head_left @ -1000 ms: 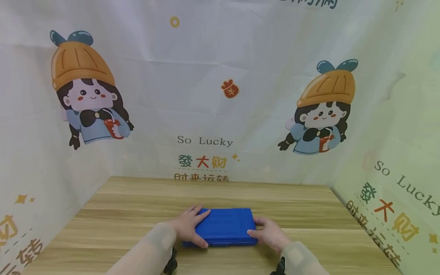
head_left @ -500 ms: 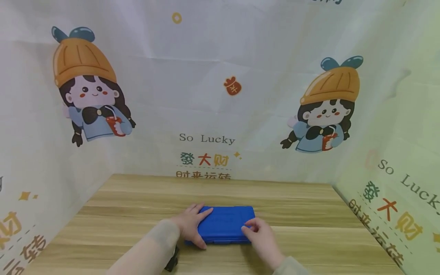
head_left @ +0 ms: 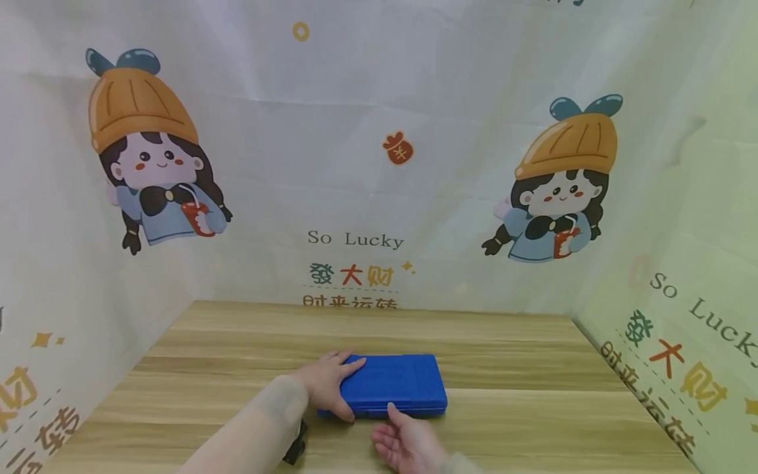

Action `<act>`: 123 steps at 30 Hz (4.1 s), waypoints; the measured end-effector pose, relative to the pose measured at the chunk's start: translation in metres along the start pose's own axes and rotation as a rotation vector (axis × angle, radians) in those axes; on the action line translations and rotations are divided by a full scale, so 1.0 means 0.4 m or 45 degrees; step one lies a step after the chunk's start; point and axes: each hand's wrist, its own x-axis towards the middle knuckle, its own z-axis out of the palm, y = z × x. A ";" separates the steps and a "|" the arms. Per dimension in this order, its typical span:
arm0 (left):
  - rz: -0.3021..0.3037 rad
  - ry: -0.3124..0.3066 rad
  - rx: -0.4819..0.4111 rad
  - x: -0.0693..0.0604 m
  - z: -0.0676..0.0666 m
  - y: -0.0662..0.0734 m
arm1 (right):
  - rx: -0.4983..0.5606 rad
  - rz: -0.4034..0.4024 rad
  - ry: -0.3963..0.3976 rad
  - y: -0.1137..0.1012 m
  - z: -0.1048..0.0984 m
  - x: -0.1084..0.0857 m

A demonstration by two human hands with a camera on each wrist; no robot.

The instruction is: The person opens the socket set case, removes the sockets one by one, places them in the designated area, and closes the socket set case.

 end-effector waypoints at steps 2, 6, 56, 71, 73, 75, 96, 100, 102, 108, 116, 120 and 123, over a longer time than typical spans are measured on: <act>0.000 0.002 -0.014 -0.002 0.000 -0.001 | 0.052 -0.006 -0.010 0.005 0.007 0.005; 0.010 0.005 -0.018 -0.005 0.001 -0.001 | 0.060 -0.034 0.001 0.015 0.018 0.011; 0.199 0.188 0.151 -0.071 0.014 0.010 | -0.508 -0.102 -0.137 -0.037 -0.023 -0.059; 0.199 0.199 0.163 -0.074 0.009 0.018 | -2.258 -1.370 0.006 -0.177 -0.100 -0.059; 0.204 0.204 0.172 -0.074 0.009 0.018 | -2.428 -1.300 -0.038 -0.185 -0.105 -0.052; 0.211 0.211 0.181 -0.074 0.010 0.018 | -2.517 -1.178 -0.092 -0.189 -0.108 -0.045; 0.220 0.241 0.202 -0.082 0.018 0.020 | -2.680 -1.166 -0.149 -0.186 -0.102 -0.002; 0.210 0.227 0.152 -0.099 0.018 0.020 | -2.680 -1.174 -0.154 -0.187 -0.097 -0.007; 0.216 0.224 0.126 -0.110 0.019 0.018 | -2.685 -1.169 -0.150 -0.186 -0.094 -0.010; 0.245 0.282 0.056 -0.157 0.021 0.007 | -2.670 -1.188 -0.161 -0.194 -0.090 -0.017; 0.287 0.489 -0.022 -0.231 0.012 0.012 | -2.608 -1.204 -0.255 -0.226 -0.086 -0.009; 0.384 0.722 0.086 -0.263 0.017 0.016 | -2.570 -1.160 -0.306 -0.247 -0.075 -0.010; 0.493 0.791 0.164 -0.279 0.022 0.023 | -2.545 -1.090 -0.335 -0.263 -0.067 -0.014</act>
